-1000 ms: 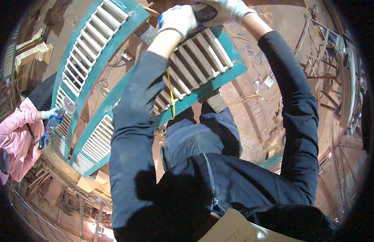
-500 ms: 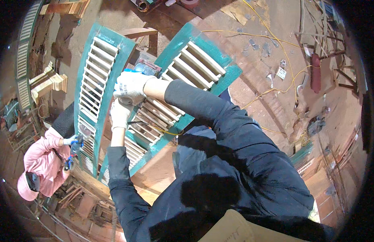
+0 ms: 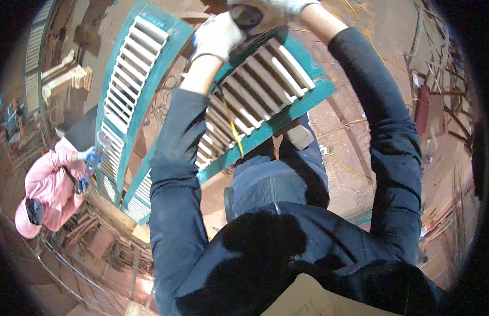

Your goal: The person uses an electric sander to smooth the surface of a green wooden slatted frame. They move the sander along the frame's edges and slats, then set the tool down on the floor.

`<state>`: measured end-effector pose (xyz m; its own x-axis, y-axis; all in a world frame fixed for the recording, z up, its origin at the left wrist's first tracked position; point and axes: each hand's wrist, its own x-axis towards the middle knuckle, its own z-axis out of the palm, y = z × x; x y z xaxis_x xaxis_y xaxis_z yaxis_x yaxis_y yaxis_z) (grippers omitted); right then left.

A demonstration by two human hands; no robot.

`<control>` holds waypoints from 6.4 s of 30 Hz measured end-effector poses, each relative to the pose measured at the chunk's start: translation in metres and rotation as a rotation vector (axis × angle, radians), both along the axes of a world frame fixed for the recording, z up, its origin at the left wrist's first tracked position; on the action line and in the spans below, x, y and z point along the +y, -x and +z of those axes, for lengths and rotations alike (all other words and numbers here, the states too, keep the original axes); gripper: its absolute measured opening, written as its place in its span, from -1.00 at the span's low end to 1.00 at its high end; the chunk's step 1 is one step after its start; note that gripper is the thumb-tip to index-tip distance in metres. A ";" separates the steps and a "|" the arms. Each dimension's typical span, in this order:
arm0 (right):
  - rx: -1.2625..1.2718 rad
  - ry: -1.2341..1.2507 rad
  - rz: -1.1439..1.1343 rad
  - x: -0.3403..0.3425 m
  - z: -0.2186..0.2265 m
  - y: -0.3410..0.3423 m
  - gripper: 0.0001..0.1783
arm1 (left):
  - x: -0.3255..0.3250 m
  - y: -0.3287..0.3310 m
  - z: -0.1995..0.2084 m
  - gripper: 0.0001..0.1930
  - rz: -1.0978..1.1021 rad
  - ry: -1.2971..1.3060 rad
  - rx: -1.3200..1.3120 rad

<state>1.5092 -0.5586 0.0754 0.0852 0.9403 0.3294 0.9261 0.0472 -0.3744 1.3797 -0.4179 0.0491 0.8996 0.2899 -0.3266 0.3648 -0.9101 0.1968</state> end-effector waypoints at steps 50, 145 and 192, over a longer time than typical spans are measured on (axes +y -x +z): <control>0.054 0.258 -0.028 0.017 0.020 0.053 -0.32 | 0.010 0.053 0.001 -0.65 0.075 -0.019 0.041; -0.104 0.253 0.039 0.173 0.004 0.279 -0.12 | 0.135 0.295 0.015 -0.71 0.344 0.053 -0.012; 0.347 0.246 0.043 -0.041 -0.013 0.458 -0.59 | -0.066 0.469 0.021 -0.57 0.330 0.179 0.230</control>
